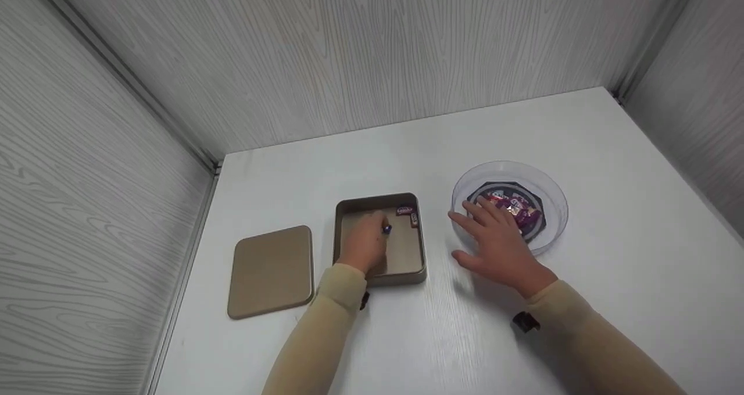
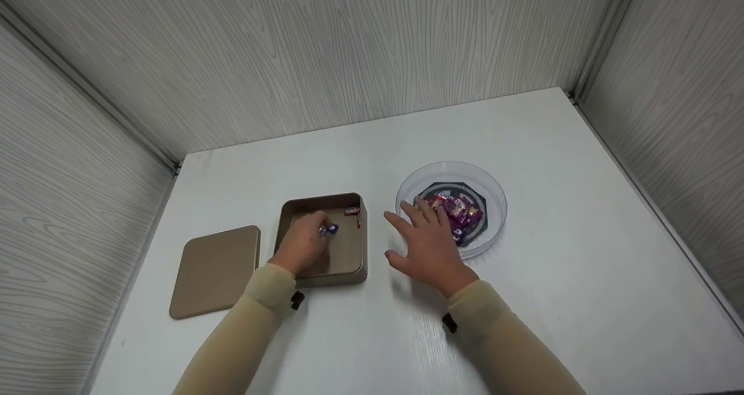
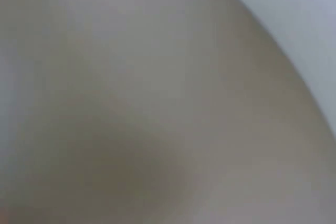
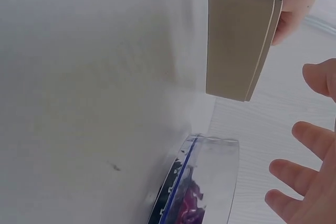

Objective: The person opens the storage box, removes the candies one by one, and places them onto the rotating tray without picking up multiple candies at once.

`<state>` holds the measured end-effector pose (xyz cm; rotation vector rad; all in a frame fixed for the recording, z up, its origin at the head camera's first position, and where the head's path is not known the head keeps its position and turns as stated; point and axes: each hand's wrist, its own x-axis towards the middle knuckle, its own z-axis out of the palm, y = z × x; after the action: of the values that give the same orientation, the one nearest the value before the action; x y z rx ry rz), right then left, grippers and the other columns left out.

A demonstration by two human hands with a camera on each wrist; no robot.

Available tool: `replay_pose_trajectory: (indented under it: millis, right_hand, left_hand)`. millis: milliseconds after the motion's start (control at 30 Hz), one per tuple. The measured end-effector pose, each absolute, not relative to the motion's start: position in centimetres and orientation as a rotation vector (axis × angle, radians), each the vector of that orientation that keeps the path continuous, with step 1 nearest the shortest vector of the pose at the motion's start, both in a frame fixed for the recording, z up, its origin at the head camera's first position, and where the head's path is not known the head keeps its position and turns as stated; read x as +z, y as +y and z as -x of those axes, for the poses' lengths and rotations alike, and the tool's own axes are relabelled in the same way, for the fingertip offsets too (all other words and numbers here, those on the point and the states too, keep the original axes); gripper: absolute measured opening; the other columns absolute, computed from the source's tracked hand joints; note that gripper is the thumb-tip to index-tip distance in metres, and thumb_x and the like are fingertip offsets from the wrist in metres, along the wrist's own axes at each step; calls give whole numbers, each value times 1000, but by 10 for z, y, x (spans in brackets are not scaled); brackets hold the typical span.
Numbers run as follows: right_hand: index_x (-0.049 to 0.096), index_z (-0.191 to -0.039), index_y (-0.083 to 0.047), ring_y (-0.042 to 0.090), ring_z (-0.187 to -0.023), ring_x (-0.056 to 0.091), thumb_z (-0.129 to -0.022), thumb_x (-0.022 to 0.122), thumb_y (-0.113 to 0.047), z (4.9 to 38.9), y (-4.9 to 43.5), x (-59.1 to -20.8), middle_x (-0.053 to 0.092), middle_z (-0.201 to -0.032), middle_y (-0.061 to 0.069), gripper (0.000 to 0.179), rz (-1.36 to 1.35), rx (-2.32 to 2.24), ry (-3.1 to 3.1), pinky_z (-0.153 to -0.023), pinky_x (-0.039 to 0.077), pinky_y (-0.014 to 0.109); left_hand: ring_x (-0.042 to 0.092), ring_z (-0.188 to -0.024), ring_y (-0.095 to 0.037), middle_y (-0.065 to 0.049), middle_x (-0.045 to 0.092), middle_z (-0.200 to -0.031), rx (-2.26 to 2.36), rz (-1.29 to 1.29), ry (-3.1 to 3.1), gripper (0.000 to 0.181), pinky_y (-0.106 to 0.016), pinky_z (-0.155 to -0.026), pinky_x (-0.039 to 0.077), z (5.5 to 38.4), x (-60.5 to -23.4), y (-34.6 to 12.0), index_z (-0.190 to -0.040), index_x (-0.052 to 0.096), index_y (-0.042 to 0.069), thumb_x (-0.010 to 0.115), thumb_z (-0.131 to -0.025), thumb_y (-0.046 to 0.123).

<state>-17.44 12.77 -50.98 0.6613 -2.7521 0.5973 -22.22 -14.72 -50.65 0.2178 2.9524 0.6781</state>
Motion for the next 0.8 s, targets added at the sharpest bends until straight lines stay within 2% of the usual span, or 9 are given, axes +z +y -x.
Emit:
replay_pose_trajectory:
  millis: [200,333,533,800]
  right_hand:
    - [53,-148,-24,36,-145,32,-84,77,-39,172,117,-507,48,-152,10,70,-710,659,-2696,-113,23,65]
    - [54,-146,-23,33,-141,40,-84,78,-33,170,107,-503,51,-149,8,68,-774,677,-2619,-113,29,60]
    - [61,-138,-21,27,-125,55,-85,79,-22,166,93,-498,59,-137,5,56,-843,722,-2535,-104,43,49]
    - [64,-135,-19,20,-110,60,-83,81,-12,165,82,-504,60,-125,5,55,-957,680,-2464,-90,54,36]
  left_hand:
    - [62,-100,-16,-2,67,-116,1058,-173,2845,29,-37,-88,52,207,-490,-143,-125,62,16,60,-98,7]
    - [62,-97,-14,0,66,-112,1252,-194,2731,29,-37,-86,52,196,-480,-134,-127,61,18,62,-99,13]
    - [62,-95,-10,5,65,-109,1351,-304,2650,31,-34,-82,53,183,-468,-118,-128,59,20,64,-98,14]
    - [59,-86,-12,6,64,-98,1295,-414,2663,34,-32,-76,50,175,-467,-103,-129,58,20,65,-97,13]
